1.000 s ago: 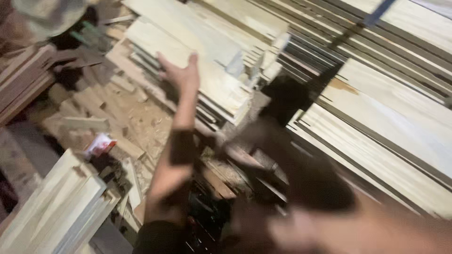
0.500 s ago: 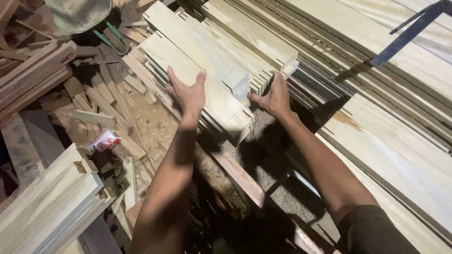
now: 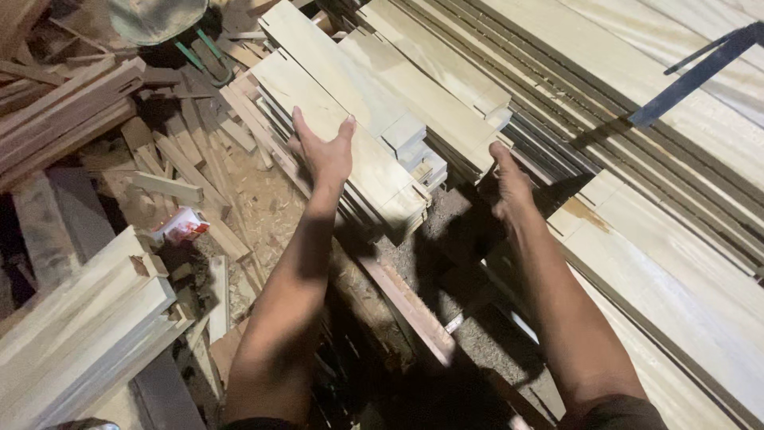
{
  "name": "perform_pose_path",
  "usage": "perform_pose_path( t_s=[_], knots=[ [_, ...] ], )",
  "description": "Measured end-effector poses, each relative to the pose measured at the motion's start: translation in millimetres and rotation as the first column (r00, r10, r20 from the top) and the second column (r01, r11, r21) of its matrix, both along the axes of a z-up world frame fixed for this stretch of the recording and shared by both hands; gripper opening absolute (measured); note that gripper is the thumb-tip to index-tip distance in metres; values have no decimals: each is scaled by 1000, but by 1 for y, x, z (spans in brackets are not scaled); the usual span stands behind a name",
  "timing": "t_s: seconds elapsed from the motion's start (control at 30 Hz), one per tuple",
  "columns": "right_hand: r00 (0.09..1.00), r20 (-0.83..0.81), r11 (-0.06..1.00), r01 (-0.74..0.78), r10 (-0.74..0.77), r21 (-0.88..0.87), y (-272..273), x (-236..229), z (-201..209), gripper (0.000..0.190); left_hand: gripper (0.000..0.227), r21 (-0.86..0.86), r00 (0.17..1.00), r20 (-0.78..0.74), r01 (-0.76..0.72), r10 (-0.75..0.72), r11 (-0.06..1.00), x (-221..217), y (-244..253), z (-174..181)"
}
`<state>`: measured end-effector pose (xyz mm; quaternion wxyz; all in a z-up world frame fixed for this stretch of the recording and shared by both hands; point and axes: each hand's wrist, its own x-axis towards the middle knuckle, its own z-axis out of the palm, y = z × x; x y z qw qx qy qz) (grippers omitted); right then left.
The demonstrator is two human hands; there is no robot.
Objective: The person uses a circular saw to cut wooden planks in a workshop. They adjust the saw, pick up planks from a stack, cut them, and place the cut pieces back onto the stack.
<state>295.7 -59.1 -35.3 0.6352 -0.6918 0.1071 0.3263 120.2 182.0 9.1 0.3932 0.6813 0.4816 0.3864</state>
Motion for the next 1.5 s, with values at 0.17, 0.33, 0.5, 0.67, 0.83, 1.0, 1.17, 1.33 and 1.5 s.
perform_pose_path(
  t_s=[0.17,0.33,0.5,0.67,0.83,1.0,1.17,1.33,1.5],
  knots=[
    [997,-69,989,-23,33,145,17,-4,12,86,109,-67,999,-5,35,-35,997,2,1,2],
    [989,-128,955,112,-79,273,56,5,8,79,108,49,997,66,28,-31,998,2,5,-7],
    [969,-181,950,210,-170,231,91,27,3,75,109,43,998,45,34,-36,998,0,8,-11],
    [635,768,890,396,-86,-227,81,30,-2,108,110,22,998,48,39,-40,999,3,7,-2],
    [111,539,534,78,835,-842,77,39,2,101,109,28,997,55,49,-50,998,0,2,-11],
    [61,259,256,49,964,-965,116,44,19,105,108,74,997,67,37,-42,997,1,8,-4],
    [78,233,218,163,969,-962,129,41,12,110,108,-55,996,57,64,-61,996,-2,2,6],
    [169,298,289,76,940,-954,142,48,17,102,108,-93,998,30,60,-57,994,-7,-8,33],
    [166,375,382,-8,912,-924,122,53,23,114,108,-350,996,77,77,-53,933,-13,-13,54]
  ],
)
